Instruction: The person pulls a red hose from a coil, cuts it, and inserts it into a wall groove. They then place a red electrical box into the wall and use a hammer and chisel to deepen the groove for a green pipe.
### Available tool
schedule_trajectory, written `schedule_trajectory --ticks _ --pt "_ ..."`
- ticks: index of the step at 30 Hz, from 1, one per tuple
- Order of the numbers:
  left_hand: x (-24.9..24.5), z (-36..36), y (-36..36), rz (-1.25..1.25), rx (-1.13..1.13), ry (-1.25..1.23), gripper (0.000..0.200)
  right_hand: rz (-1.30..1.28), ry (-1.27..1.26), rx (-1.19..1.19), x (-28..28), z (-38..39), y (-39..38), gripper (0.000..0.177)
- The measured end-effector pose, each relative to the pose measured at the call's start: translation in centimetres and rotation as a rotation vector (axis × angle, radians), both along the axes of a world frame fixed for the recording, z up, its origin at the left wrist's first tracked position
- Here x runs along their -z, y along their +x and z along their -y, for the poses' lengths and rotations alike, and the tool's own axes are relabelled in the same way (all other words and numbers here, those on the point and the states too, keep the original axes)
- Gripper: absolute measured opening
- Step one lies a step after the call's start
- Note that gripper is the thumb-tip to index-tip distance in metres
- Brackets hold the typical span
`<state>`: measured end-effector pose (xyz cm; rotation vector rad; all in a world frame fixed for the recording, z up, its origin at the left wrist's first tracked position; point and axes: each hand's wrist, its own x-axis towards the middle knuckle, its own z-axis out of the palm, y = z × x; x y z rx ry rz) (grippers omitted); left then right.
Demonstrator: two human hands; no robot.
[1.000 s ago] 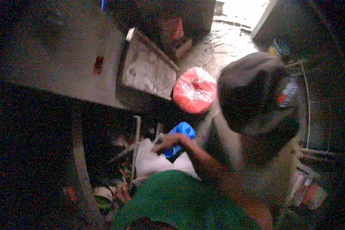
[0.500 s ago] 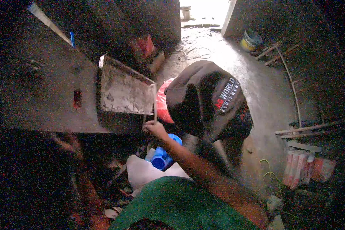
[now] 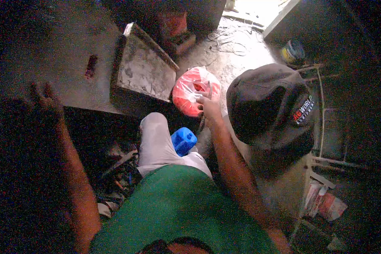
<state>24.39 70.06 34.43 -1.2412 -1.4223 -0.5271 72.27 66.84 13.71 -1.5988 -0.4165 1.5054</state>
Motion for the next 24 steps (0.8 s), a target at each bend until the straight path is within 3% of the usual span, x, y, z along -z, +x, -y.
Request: schedule_trajectory --ticks 2,5,7,10,13,16,20,22,24 --pt "-0.6 0.0 0.4 -0.032 0.023 0.017 0.050 0.160 0.155 -0.159 -1.6 -0.5 0.4 0.031" --pt "-0.2 -0.6 0.2 -0.053 0.059 0.040 0.047 0.128 0.155 -0.124 -3.1 -2.0 0.2 0.034" --pt "0.3 -1.1 -1.4 -0.107 0.244 0.016 0.045 0.077 0.167 -0.129 -3.2 -3.1 0.0 0.035" --pt "0.3 -1.0 -0.3 -0.015 0.206 0.027 0.043 0.087 0.167 -0.025 -4.0 -4.1 -2.4 0.024" --pt "-0.5 -0.3 1.5 0.117 0.132 0.027 0.039 0.058 0.150 -0.072 -0.5 -5.4 -3.3 0.022" --pt "0.8 -1.3 -0.3 0.087 0.077 0.042 0.039 0.061 0.137 -0.033 0.6 -6.4 -4.7 0.016" --pt "0.6 -0.6 1.7 0.327 0.222 0.050 0.040 0.199 0.153 -0.002 4.4 -9.6 -5.9 0.009" --pt "-0.2 -0.2 1.9 0.032 -0.019 -0.067 0.042 0.326 0.198 0.031 5.9 -11.5 -7.1 0.011" --pt "1.2 -0.5 -0.1 0.021 0.084 0.014 0.043 0.447 0.173 0.048 11.2 -14.4 -8.1 0.012"
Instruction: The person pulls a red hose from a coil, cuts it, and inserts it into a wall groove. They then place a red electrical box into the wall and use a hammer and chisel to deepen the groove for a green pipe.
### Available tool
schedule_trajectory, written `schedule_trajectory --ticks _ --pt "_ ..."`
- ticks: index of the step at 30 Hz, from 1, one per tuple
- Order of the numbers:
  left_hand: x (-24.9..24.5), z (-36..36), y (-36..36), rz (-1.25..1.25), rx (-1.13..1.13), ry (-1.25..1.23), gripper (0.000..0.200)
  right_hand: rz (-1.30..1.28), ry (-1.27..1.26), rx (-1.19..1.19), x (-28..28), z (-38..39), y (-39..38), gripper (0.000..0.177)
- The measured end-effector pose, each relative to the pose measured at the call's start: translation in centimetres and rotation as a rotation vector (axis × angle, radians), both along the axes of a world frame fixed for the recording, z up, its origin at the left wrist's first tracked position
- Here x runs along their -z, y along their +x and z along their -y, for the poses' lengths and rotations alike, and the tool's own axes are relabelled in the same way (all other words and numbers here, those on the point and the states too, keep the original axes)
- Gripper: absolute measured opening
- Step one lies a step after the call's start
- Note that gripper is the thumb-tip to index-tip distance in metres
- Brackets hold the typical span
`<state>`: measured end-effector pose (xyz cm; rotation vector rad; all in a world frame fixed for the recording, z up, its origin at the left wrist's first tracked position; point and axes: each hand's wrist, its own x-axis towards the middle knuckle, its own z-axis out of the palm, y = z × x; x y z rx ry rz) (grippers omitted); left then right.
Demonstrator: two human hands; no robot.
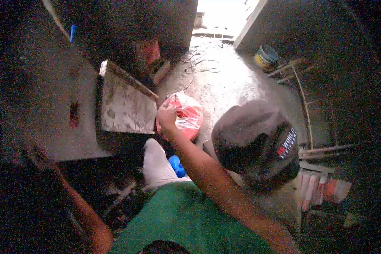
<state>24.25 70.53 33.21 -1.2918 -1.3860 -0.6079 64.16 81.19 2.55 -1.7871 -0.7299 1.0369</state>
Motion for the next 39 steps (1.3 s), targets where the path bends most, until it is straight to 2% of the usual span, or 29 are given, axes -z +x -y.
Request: schedule_trajectory --ticks 1,3,4,6,7,10,13,15,17,19,21,23,25,29,33,35,36,38,39 --pt "1.2 -0.6 -1.4 -0.004 0.089 0.077 0.045 0.019 0.020 0.024 3.7 -1.6 -0.7 0.015" --pt "4.4 -1.5 -3.4 0.432 0.348 0.204 0.060 0.041 0.046 0.076 5.8 -4.3 -0.9 0.019" --pt "5.3 -0.5 -4.2 0.438 0.375 0.202 0.060 0.060 -0.058 0.115 5.9 -5.4 -1.1 0.021" --pt "7.0 0.1 -5.1 0.799 0.348 0.304 0.080 0.085 -0.183 0.189 6.7 -7.6 -1.1 0.028" --pt "7.7 -0.1 -5.5 0.863 0.305 0.330 0.080 0.086 -0.178 0.212 7.1 -9.2 -0.8 0.028" --pt "10.0 0.7 -6.7 0.872 0.123 0.299 0.078 0.368 -0.385 0.170 8.8 -10.3 0.2 0.028" --pt "11.3 0.0 -7.3 0.859 0.012 0.237 0.076 0.496 -0.380 0.111 10.9 -11.7 4.1 0.026" --pt "11.6 -0.9 -7.5 0.848 -0.034 0.206 0.075 0.868 -0.342 -0.318 17.3 -12.7 10.3 0.024" --pt "11.8 -1.3 -7.6 0.835 -0.064 0.182 0.074 0.898 -0.522 -0.699 12.1 -12.3 14.4 0.022" --pt "12.0 -1.7 -7.8 0.826 -0.096 0.157 0.073 0.936 -0.731 -0.480 12.7 -12.3 18.6 0.021" --pt "12.0 -1.8 -7.7 0.822 -0.130 0.156 0.072 0.885 -0.769 -0.521 10.2 -11.3 22.2 0.024" --pt "12.0 -2.2 -7.7 0.826 -0.169 0.158 0.071 0.796 -0.516 -0.191 7.5 -9.3 23.8 0.029" --pt "12.0 -2.6 -7.4 0.820 -0.206 0.165 0.070 0.898 -0.731 -0.333 6.2 -8.1 26.5 0.032" --pt "11.5 -3.0 -6.8 0.797 -0.293 0.176 0.068 0.821 -0.939 -0.218 2.4 -8.3 28.6 0.037" --pt "11.2 -3.8 -6.1 0.772 -0.350 0.220 0.067 0.884 -1.029 -0.366 5.1 -8.9 34.2 0.037" --pt "11.0 -4.0 -5.7 0.751 -0.411 0.243 0.066 0.990 -1.167 -0.893 5.8 -10.9 36.2 0.038" --pt "10.9 -3.4 -5.4 0.738 -0.454 0.251 0.066 1.015 -1.163 -0.931 6.1 -11.6 36.6 0.038" --pt "10.8 -1.8 -3.9 0.705 -0.557 0.268 0.065 1.006 -0.930 -0.767 6.4 -13.8 37.3 0.036" --pt "10.7 -0.9 -2.7 0.683 -0.616 0.275 0.064 1.030 -0.921 -0.824 6.3 -16.0 37.8 0.036"
